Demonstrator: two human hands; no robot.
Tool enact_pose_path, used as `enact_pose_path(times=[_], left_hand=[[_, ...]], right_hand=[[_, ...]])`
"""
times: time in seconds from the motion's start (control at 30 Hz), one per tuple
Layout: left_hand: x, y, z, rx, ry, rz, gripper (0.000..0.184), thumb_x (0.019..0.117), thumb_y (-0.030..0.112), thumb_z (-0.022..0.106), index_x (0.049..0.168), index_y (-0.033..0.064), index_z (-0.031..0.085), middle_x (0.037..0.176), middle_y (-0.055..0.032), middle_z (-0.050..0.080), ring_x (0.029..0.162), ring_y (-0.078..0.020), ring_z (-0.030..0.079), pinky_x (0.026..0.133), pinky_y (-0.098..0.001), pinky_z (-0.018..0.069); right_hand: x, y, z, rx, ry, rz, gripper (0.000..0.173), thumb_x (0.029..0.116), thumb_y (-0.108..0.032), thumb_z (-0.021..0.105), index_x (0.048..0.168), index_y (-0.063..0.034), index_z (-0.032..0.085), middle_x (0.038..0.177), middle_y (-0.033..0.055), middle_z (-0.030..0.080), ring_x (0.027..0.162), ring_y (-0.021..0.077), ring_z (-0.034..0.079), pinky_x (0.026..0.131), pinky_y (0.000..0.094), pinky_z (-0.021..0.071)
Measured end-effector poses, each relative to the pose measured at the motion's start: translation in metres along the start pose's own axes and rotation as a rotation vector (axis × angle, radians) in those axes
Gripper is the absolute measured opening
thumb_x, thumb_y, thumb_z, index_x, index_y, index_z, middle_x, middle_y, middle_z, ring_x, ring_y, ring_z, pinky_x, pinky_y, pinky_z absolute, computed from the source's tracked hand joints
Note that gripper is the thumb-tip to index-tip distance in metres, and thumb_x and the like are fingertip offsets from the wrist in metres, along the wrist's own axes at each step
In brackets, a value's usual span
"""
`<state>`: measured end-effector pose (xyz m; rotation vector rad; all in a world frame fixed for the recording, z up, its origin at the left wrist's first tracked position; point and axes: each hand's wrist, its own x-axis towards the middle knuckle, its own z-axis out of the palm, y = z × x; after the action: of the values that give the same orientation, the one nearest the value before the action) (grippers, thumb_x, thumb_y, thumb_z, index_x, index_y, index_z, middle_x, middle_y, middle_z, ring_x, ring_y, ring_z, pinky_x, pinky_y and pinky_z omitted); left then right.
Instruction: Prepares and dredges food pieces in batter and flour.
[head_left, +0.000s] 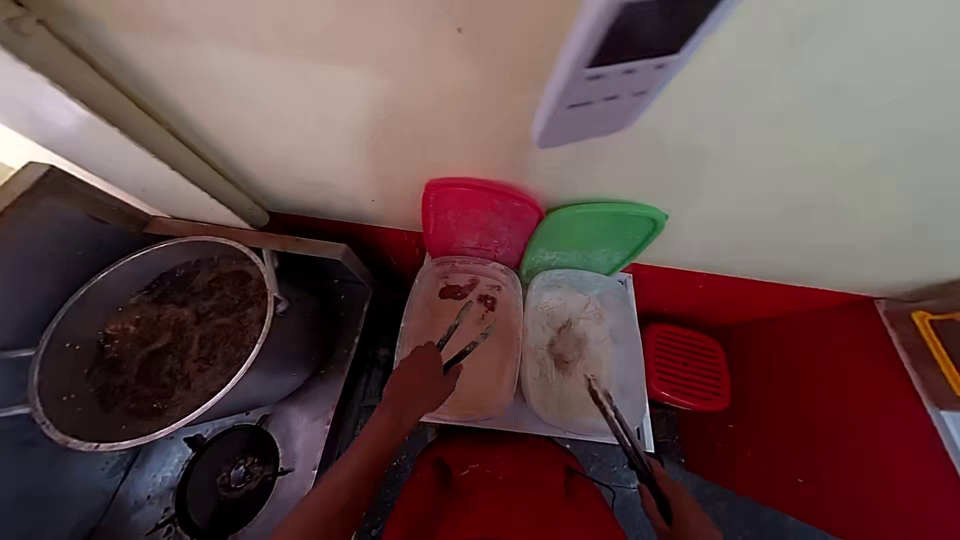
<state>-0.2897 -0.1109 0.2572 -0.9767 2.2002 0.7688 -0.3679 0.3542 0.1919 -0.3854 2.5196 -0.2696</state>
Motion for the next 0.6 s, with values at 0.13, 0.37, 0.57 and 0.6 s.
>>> enact_pose_path(times=[0.13, 0.37, 0.57, 0.6], left_hand=[[0.044, 0.034, -0.001, 0.004, 0.0, 0.001, 0.056, 0.0988, 0.051, 0.06, 0.106, -0.0037, 0.066, 0.103, -0.0243, 0.067, 0.1, -0.0394, 0.068, 0.086, -0.0603, 0.0539], [0.106, 0.002, 0.044, -0.535, -0.073, -0.057, 0.048, 0.1025, 0.049, 0.058, 0.102, 0.0018, 0.066, 0.073, -0.0055, 0.058, 0.048, -0.0115, 0.048, 0.047, -0.0271, 0.0444], [0.02, -0.038, 0.082, -0.73, 0.082, 0.124, 0.04, 0.1022, 0.046, 0.06, 0.108, 0.0072, 0.069, 0.076, -0.0023, 0.06, 0.048, -0.0097, 0.048, 0.044, -0.0257, 0.0427], [0.011, -0.045, 0.089, -0.694, 0.142, 0.146, 0.042, 0.1003, 0.049, 0.061, 0.11, 0.0088, 0.07, 0.079, -0.0022, 0.063, 0.053, -0.0103, 0.051, 0.048, -0.0277, 0.045]], right_hand=[[0.009, 0.001, -0.012, 0.086, 0.019, -0.041, 0.061, 0.1025, -0.045, 0.055, 0.152, -0.0085, 0.05, 0.114, 0.0248, 0.07, 0.101, 0.0419, 0.069, 0.088, 0.0622, 0.0548], [0.025, 0.017, -0.027, 0.154, -0.017, -0.075, 0.06, 0.103, -0.047, 0.053, 0.153, -0.0138, 0.051, 0.116, 0.0216, 0.071, 0.102, 0.0388, 0.07, 0.09, 0.0602, 0.0546], [0.029, 0.022, -0.034, 0.247, -0.023, -0.112, 0.062, 0.1025, -0.049, 0.052, 0.151, -0.0106, 0.051, 0.112, 0.02, 0.071, 0.098, 0.036, 0.07, 0.087, 0.059, 0.0549], [0.034, 0.018, -0.037, 0.281, -0.004, -0.106, 0.061, 0.1025, -0.051, 0.051, 0.149, -0.0105, 0.054, 0.106, 0.0184, 0.072, 0.093, 0.034, 0.07, 0.084, 0.0588, 0.0554]])
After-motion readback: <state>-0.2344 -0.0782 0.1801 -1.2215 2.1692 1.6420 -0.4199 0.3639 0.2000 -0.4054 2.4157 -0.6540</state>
